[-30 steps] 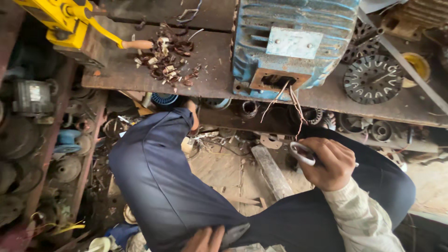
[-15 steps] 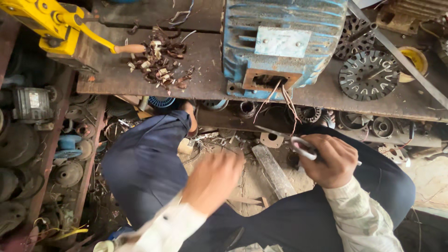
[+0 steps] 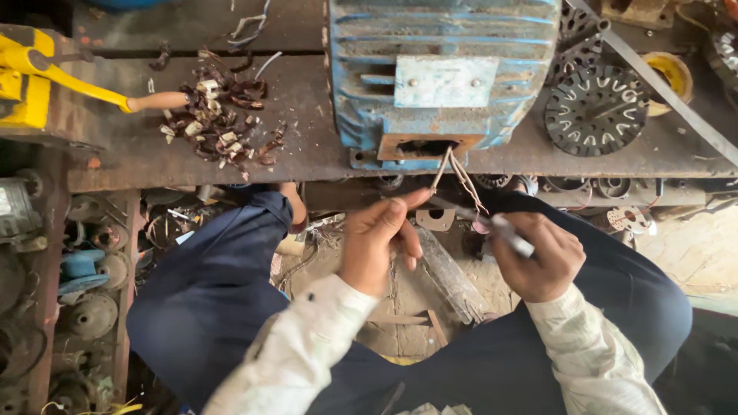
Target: The person sits on the floor and uses a knife to strip the insulation off several copper wires protruding from a blue electric motor. The person holds the wires with one hand and scrapes the insulation with the other, leaving the copper strands exposed.
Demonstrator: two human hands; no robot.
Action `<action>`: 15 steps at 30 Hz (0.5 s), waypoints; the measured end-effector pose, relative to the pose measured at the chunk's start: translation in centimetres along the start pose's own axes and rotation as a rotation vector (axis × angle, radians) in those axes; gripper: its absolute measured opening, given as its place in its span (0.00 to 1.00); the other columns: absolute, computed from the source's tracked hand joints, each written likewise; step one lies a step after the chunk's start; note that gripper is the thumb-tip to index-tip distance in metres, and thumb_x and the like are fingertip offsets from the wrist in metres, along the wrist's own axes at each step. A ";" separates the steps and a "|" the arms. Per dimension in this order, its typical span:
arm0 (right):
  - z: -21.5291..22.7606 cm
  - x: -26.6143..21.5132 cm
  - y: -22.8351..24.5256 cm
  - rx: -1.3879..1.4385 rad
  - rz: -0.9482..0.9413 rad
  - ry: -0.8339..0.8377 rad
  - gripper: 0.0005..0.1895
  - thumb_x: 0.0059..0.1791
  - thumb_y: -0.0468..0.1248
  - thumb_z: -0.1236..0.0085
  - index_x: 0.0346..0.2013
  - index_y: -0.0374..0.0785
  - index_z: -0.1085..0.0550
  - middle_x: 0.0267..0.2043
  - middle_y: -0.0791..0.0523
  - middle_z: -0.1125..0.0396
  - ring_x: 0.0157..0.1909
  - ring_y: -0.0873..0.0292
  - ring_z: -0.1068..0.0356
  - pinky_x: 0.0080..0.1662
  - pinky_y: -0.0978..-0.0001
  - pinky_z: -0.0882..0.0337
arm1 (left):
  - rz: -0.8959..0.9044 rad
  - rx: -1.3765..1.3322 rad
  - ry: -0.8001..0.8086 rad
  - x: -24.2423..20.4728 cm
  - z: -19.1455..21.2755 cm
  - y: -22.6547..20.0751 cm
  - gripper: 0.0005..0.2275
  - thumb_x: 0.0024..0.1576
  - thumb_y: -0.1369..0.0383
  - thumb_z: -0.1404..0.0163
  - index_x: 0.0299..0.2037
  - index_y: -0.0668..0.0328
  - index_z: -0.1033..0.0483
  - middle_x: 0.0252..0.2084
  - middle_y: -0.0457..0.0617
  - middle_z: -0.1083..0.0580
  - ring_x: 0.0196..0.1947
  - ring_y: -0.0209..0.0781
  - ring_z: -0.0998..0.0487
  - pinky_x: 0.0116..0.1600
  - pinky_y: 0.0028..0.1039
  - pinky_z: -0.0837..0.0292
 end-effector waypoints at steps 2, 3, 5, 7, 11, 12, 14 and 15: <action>-0.6 0.8 1.2 0.011 0.139 0.035 0.11 0.42 0.25 0.35 0.39 0.32 0.23 0.36 0.50 0.26 0.32 0.54 0.26 0.37 0.66 0.28 | 0.111 -0.532 -0.059 -0.5 -1.5 3.5 0.20 0.65 0.55 0.52 0.56 0.63 0.22 0.18 0.45 0.29 0.12 0.32 0.35 0.28 0.24 0.30; -0.9 1.0 1.7 0.015 0.207 0.057 0.12 0.40 0.26 0.34 0.38 0.31 0.23 0.36 0.50 0.25 0.31 0.54 0.26 0.35 0.65 0.29 | 0.098 -0.600 -0.081 -0.7 -2.3 4.5 0.20 0.65 0.56 0.53 0.58 0.64 0.23 0.19 0.45 0.29 0.12 0.31 0.36 0.29 0.25 0.30; -0.7 1.2 1.4 -0.059 0.177 0.010 0.13 0.42 0.26 0.33 0.40 0.31 0.23 0.38 0.49 0.26 0.34 0.52 0.25 0.38 0.63 0.27 | 0.080 -0.732 -0.131 -1.2 -3.3 6.0 0.20 0.67 0.58 0.54 0.60 0.65 0.25 0.20 0.45 0.29 0.12 0.29 0.39 0.30 0.25 0.29; -1.4 0.8 2.3 -0.055 0.208 0.022 0.13 0.42 0.26 0.33 0.41 0.31 0.23 0.38 0.50 0.26 0.35 0.52 0.24 0.39 0.63 0.26 | 0.066 -0.601 -0.254 -1.7 -2.7 6.6 0.20 0.66 0.58 0.55 0.62 0.64 0.26 0.20 0.46 0.28 0.12 0.28 0.39 0.25 0.21 0.35; -1.8 0.9 3.0 -0.017 0.234 -0.001 0.11 0.41 0.27 0.30 0.36 0.32 0.22 0.34 0.51 0.26 0.32 0.54 0.25 0.36 0.64 0.26 | 0.019 -0.491 -0.321 -1.9 -2.7 5.3 0.20 0.66 0.59 0.55 0.62 0.64 0.27 0.20 0.47 0.27 0.10 0.26 0.41 0.21 0.19 0.39; -1.5 1.0 2.7 -0.029 0.193 -0.042 0.11 0.41 0.28 0.28 0.35 0.33 0.23 0.34 0.51 0.26 0.32 0.53 0.25 0.36 0.64 0.28 | 0.025 -0.465 -0.321 -1.7 -2.7 5.0 0.20 0.67 0.59 0.56 0.62 0.66 0.27 0.20 0.47 0.27 0.11 0.27 0.41 0.20 0.18 0.42; -1.9 0.7 3.1 -0.034 0.200 -0.008 0.11 0.40 0.25 0.32 0.36 0.32 0.22 0.35 0.50 0.26 0.34 0.51 0.24 0.37 0.63 0.26 | 0.048 -0.422 -0.338 -2.1 -2.8 5.1 0.20 0.68 0.61 0.57 0.62 0.70 0.27 0.21 0.48 0.27 0.12 0.27 0.39 0.18 0.16 0.47; -2.0 0.8 3.3 -0.043 0.205 0.000 0.11 0.40 0.24 0.34 0.36 0.32 0.22 0.36 0.50 0.26 0.35 0.50 0.24 0.38 0.62 0.26 | 0.067 -0.474 -0.345 -2.1 -2.8 5.2 0.20 0.68 0.61 0.57 0.62 0.69 0.27 0.22 0.47 0.27 0.12 0.28 0.39 0.19 0.17 0.45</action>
Point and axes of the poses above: each hand's wrist, its own x-axis towards the middle knuckle, its own z-axis out of the back of the hand, y = z × x, the point moved 10 cm from there along x, towards the middle knuckle
